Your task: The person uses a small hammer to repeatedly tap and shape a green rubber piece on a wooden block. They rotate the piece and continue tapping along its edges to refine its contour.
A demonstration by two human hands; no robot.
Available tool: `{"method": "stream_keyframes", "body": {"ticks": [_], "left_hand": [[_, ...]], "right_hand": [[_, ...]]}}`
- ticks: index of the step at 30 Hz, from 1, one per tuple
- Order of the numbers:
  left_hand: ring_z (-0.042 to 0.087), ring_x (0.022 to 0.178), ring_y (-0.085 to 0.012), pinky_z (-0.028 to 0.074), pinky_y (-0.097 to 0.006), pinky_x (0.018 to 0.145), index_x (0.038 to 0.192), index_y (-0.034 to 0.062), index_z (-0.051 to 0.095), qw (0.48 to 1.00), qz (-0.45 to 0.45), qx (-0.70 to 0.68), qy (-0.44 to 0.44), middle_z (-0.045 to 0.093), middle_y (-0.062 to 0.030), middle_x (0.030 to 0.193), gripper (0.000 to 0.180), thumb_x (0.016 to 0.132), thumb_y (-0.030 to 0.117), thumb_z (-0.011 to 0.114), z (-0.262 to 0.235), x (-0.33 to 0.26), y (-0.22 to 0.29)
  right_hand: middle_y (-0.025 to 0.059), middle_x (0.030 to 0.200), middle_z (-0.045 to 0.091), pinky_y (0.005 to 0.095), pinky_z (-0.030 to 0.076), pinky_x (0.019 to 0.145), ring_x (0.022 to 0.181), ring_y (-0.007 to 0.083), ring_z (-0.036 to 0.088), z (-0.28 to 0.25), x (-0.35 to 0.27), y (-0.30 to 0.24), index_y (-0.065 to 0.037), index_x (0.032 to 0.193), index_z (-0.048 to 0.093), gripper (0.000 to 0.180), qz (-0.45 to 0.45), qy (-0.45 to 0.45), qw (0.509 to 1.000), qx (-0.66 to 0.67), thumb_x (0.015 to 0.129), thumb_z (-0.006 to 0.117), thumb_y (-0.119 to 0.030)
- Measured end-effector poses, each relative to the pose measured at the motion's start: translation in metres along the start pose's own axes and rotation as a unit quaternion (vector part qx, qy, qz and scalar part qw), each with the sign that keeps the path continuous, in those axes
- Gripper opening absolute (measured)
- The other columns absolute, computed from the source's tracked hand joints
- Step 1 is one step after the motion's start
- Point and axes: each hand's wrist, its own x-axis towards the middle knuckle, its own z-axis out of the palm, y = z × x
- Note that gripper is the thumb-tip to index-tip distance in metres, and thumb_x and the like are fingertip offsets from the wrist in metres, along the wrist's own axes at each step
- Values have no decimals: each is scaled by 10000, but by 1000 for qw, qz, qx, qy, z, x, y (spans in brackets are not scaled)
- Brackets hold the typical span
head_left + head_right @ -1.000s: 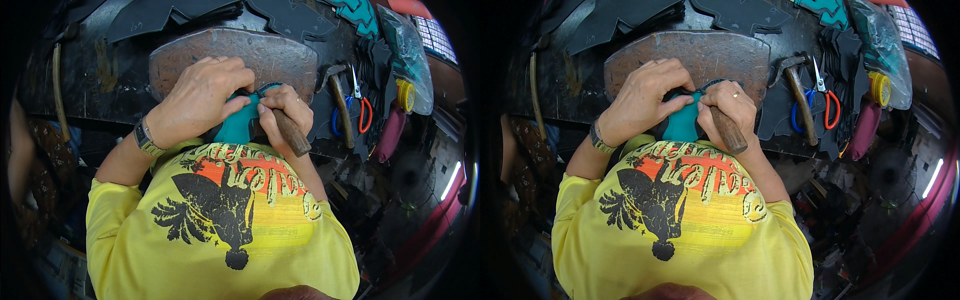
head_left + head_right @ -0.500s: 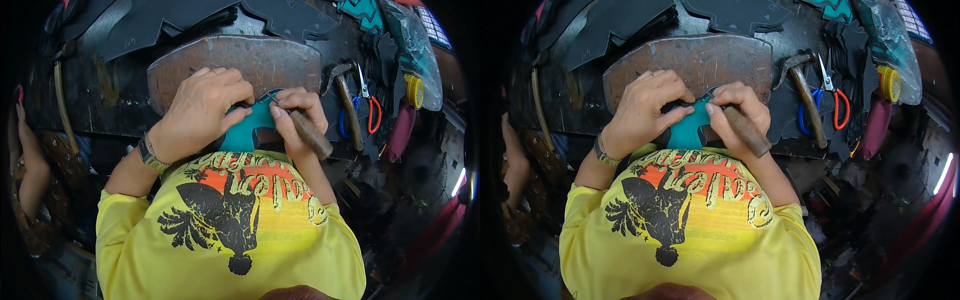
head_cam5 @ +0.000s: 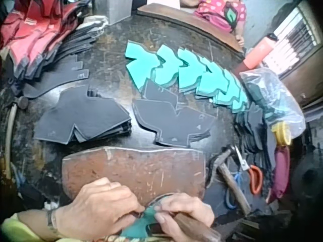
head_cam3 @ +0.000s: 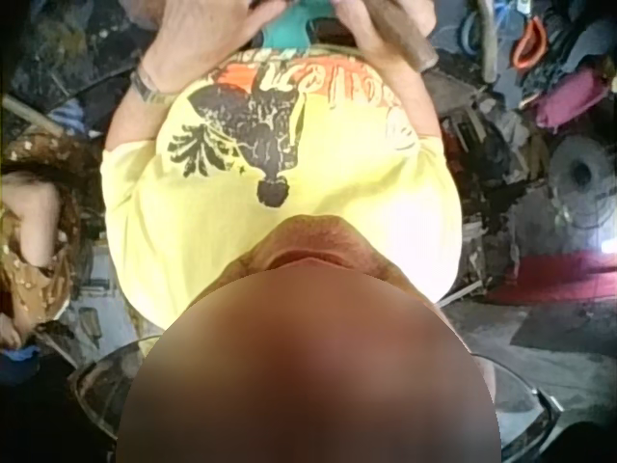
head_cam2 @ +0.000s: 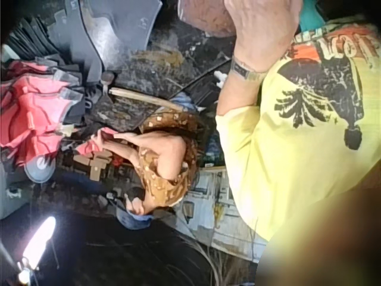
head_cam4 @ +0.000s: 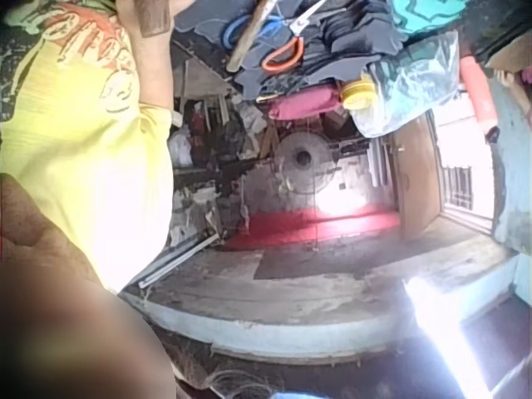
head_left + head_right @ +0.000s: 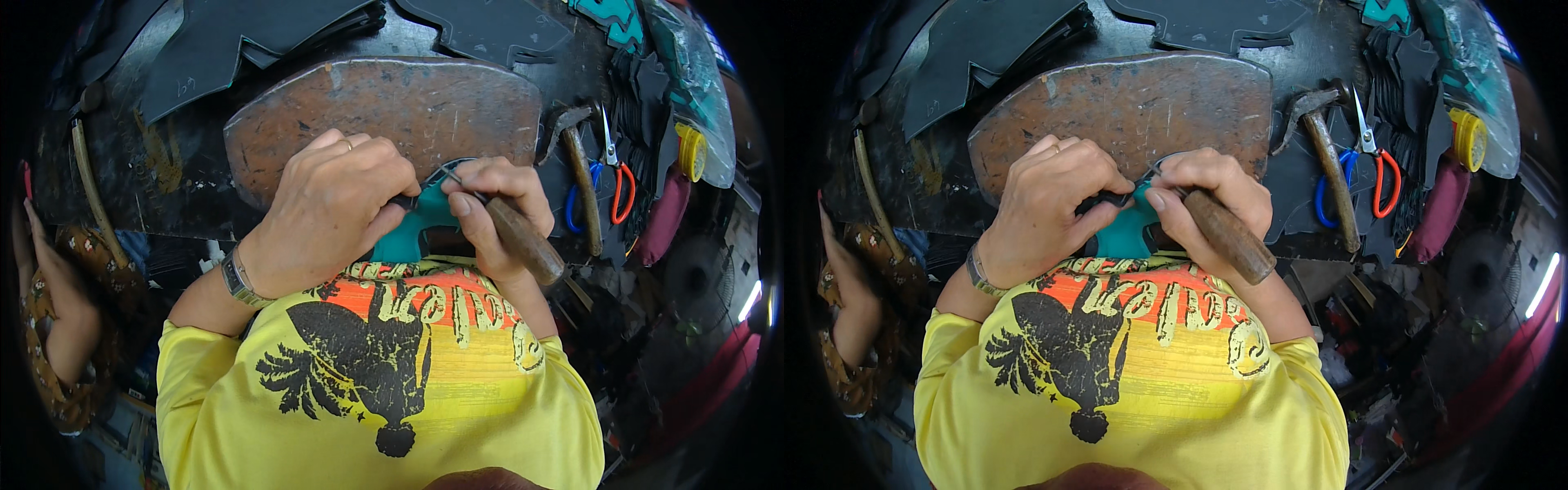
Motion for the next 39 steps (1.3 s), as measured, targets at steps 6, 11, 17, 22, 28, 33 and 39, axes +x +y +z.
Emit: {"method": "stream_keyframes", "body": {"ticks": [6, 11, 17, 22, 28, 33, 39], "left_hand": [[681, 819, -263, 478, -384, 758, 959, 74, 734, 999, 10, 10, 43, 697, -63, 878, 202, 782, 71, 832, 5, 0, 1], [689, 784, -257, 513, -382, 732, 974, 64, 753, 997, -14, 42, 68, 703, -65, 860, 159, 838, 106, 822, 4, -6, 4], [687, 741, -261, 532, -376, 711, 939, 67, 761, 992, 11, 36, 118, 705, -61, 849, 142, 831, 134, 824, 6, -9, 3], [700, 749, -266, 539, -376, 715, 925, 75, 758, 988, 21, 66, 137, 714, -61, 860, 126, 837, 151, 806, 19, -4, -2], [711, 747, -284, 554, -384, 658, 923, 59, 742, 990, 8, 33, 140, 710, -78, 867, 114, 837, 118, 789, 26, -4, -4], [713, 738, -292, 567, -381, 650, 937, 36, 718, 987, 16, -7, 159, 699, -98, 882, 126, 827, 65, 770, 32, -1, -2], [718, 759, -303, 574, -383, 662, 935, 32, 706, 987, 17, 12, 158, 694, -107, 889, 135, 819, 57, 770, 35, -1, 0]], "right_hand": [[108, 974, 737, 273, 561, 773, 873, 148, 712, -25, 9, -18, 21, 1066, 708, 234, 49, -23, 993, -101, 867, 832, 21], [126, 1132, 711, 306, 561, 903, 982, 176, 712, -57, 4, -31, 40, 1200, 658, 397, 82, -23, 996, -23, 854, 848, -5], [118, 1054, 725, 323, 547, 861, 979, 197, 726, -103, -3, -41, -7, 1161, 663, 389, 88, 140, 887, -432, 865, 874, -144], [158, 955, 687, 484, 515, 797, 915, 406, 659, -127, -12, -22, -45, 1064, 658, 426, 100, 72, 780, -614, 807, 903, -281], [166, 948, 709, 466, 534, 793, 889, 395, 692, -133, -6, -13, -30, 1064, 674, 347, 69, 83, 768, -631, 869, 861, -247], [163, 1062, 750, 335, 548, 857, 965, 225, 734, -117, -5, -40, -19, 1142, 700, 230, 71, 122, 881, -452, 970, 782, -146], [135, 1291, 749, 316, 547, 974, 1129, 189, 718, -60, -24, -33, -33, 1319, 693, 449, -63, -49, 936, -342, 891, 785, 65]]}}
